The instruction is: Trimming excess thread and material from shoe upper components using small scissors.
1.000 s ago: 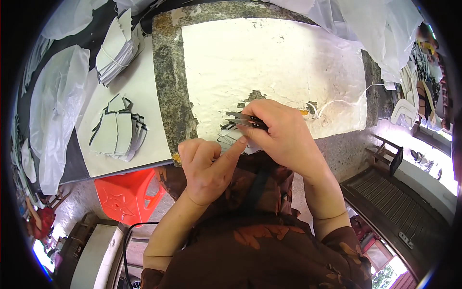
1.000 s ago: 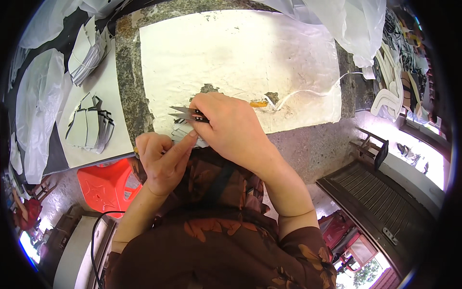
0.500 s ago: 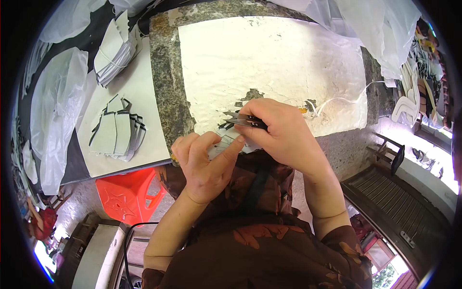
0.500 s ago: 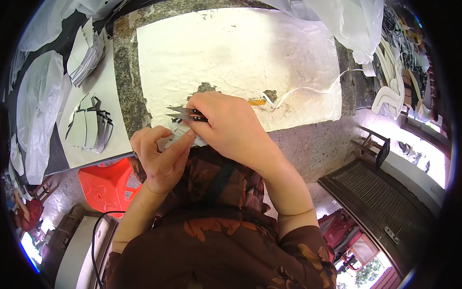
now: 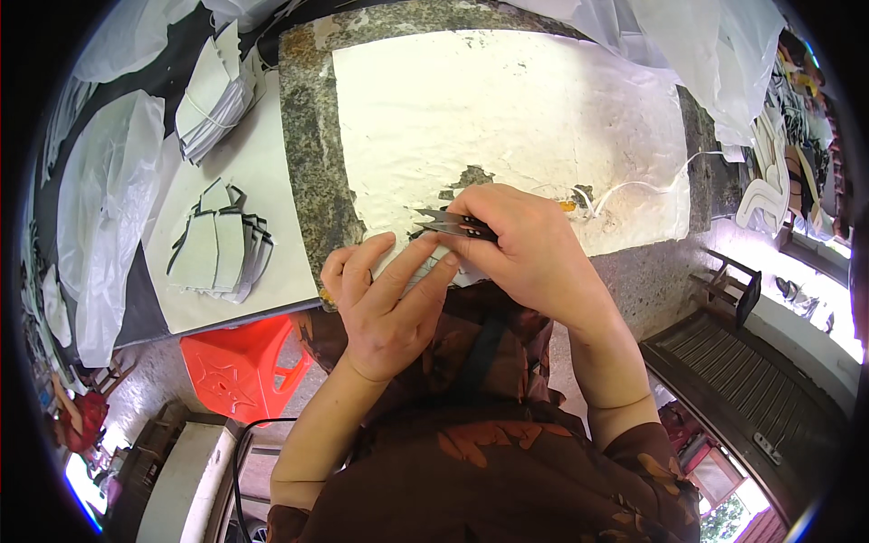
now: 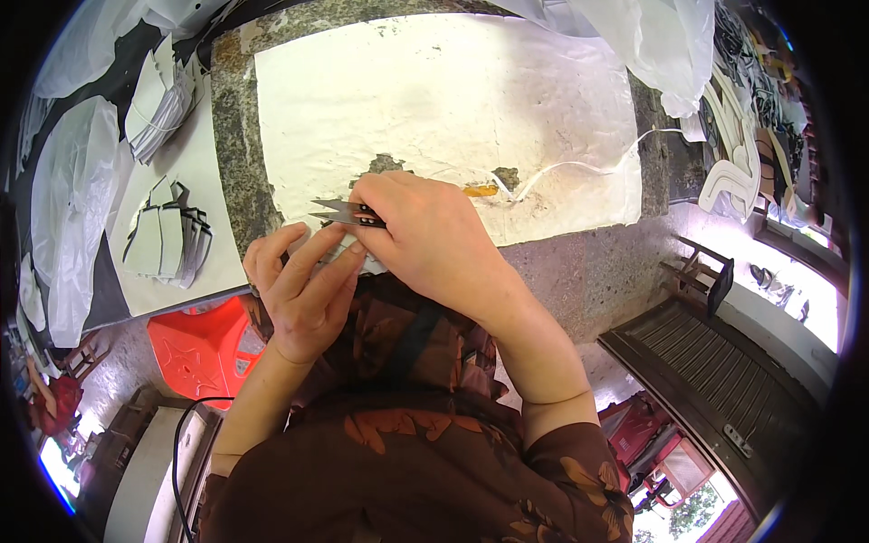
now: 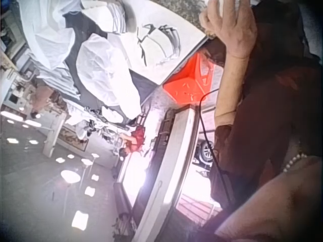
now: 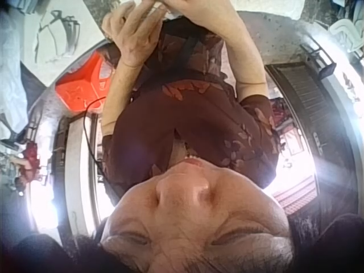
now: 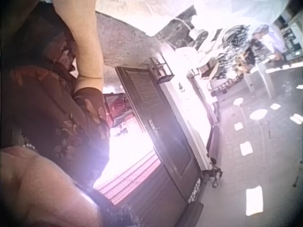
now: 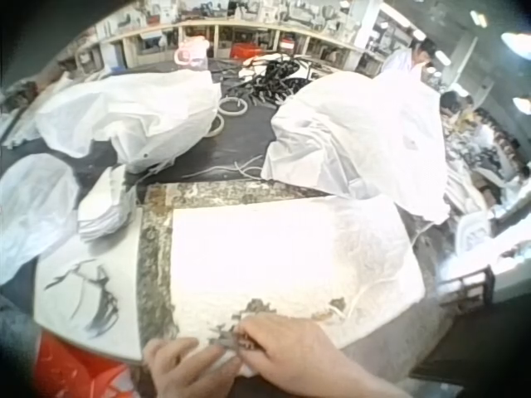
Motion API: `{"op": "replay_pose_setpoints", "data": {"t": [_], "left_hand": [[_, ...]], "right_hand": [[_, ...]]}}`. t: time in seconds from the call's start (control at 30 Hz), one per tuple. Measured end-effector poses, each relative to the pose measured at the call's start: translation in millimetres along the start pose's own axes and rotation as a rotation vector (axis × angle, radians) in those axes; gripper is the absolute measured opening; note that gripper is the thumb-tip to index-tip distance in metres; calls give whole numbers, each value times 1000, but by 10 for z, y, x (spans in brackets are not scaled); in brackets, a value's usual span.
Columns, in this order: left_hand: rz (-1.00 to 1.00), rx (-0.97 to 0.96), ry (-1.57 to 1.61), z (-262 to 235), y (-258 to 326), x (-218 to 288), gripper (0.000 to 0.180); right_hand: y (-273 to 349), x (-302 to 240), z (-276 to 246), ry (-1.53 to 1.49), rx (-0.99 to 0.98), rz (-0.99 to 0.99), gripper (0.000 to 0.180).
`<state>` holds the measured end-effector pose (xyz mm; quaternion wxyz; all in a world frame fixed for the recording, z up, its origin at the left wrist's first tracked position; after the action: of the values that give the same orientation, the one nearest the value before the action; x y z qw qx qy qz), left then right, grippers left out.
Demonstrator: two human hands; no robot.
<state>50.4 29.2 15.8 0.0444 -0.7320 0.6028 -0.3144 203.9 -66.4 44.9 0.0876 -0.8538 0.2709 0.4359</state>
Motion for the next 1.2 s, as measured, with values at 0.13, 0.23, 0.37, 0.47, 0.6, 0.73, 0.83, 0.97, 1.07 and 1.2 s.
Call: {"op": "replay_pose_setpoints", "data": {"t": [0.13,0.23,0.37,0.47,0.6,0.73,0.83,0.97,1.07,1.2], "left_hand": [[-17,-24,0,-14,-12,6,27],[-25,-31,12,-17,-22,13,28],[-29,-29,12,-26,-29,18,28],[-31,-24,17,-22,-25,14,28],[-37,-30,17,-47,-82,45,25],[-54,-39,13,-46,-98,65,23],[-81,-38,16,-75,-137,83,22],[-99,-70,39,-67,-172,89,20],[-109,-52,11,-29,-189,108,19],[-120,-78,-48,-29,-238,164,22]], "right_hand": [[-4,-41,-40,-12,-18,72,16],[6,-28,-88,36,-1,138,16],[45,20,-161,47,25,196,15],[50,57,-170,40,17,208,15],[59,87,-171,27,18,190,16],[70,100,-170,8,9,183,16],[75,122,-164,-5,5,183,16],[84,130,-153,-22,15,175,16],[85,144,-160,-49,20,174,15],[88,191,-179,-105,4,168,14]]}}
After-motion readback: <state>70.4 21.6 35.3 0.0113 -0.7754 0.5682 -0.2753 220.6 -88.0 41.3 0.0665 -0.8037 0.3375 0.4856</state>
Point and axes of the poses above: each hand's wrist, its own y-axis away from the middle knuckle, its own z-axis out of the palm, x = y × z, the point moved 4 cm from there along -y, towards the middle knuckle, and after that the axes turned 2 degrees about -y, right-handed, at the moved point
